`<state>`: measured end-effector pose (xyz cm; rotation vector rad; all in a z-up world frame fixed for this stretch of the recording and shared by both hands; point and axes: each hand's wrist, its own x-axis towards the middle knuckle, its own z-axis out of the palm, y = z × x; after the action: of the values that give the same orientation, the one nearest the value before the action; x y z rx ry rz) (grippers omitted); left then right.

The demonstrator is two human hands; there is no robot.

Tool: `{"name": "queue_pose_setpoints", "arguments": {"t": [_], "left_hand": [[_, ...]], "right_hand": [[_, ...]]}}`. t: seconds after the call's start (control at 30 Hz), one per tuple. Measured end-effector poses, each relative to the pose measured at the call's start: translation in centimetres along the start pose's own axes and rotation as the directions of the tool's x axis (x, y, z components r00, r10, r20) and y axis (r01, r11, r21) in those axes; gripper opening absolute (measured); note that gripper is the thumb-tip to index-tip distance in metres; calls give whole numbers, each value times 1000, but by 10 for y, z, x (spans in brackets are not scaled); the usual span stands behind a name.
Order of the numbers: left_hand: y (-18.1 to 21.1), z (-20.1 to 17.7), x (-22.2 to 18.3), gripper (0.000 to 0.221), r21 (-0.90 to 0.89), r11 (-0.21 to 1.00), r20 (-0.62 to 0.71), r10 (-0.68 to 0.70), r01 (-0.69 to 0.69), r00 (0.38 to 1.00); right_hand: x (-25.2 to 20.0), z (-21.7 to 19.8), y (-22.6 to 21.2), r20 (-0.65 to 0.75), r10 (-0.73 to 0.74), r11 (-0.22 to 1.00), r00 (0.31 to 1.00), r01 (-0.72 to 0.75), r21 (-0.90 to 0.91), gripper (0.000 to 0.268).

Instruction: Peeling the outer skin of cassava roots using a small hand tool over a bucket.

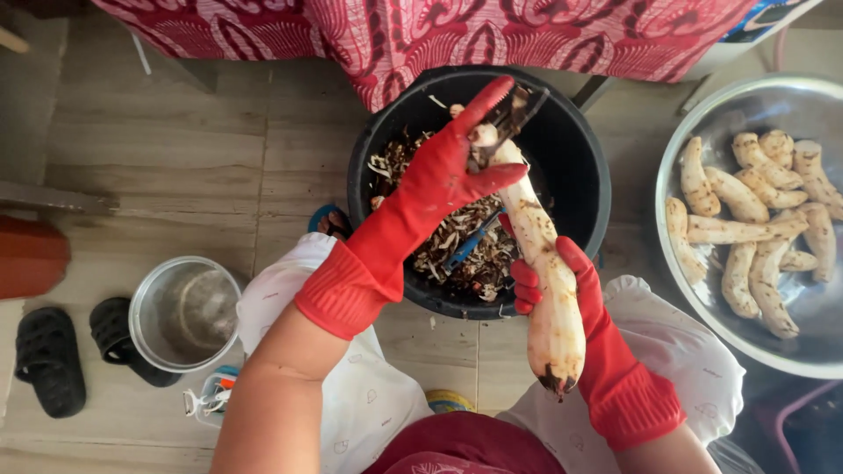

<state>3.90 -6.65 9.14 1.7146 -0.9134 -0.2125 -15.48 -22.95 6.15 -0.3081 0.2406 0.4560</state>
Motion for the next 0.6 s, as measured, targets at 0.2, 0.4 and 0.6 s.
{"name": "queue_pose_setpoints", "arguments": {"t": [0.2,0.4,0.6], "left_hand": [[9,-6,3,87,168,984,-82,-42,55,996],[19,-23,-11,49,479,877,-140,53,21,989],[-35,-4,0,35,447,852,-127,-243,274,962]], "right_hand": [[8,17,4,-12,-99,995,995,99,12,69],[19,4,-4,-425,-216,971,879,148,-186,34],[29,22,-4,-490,-407,891,771,215,-401,51]]}}
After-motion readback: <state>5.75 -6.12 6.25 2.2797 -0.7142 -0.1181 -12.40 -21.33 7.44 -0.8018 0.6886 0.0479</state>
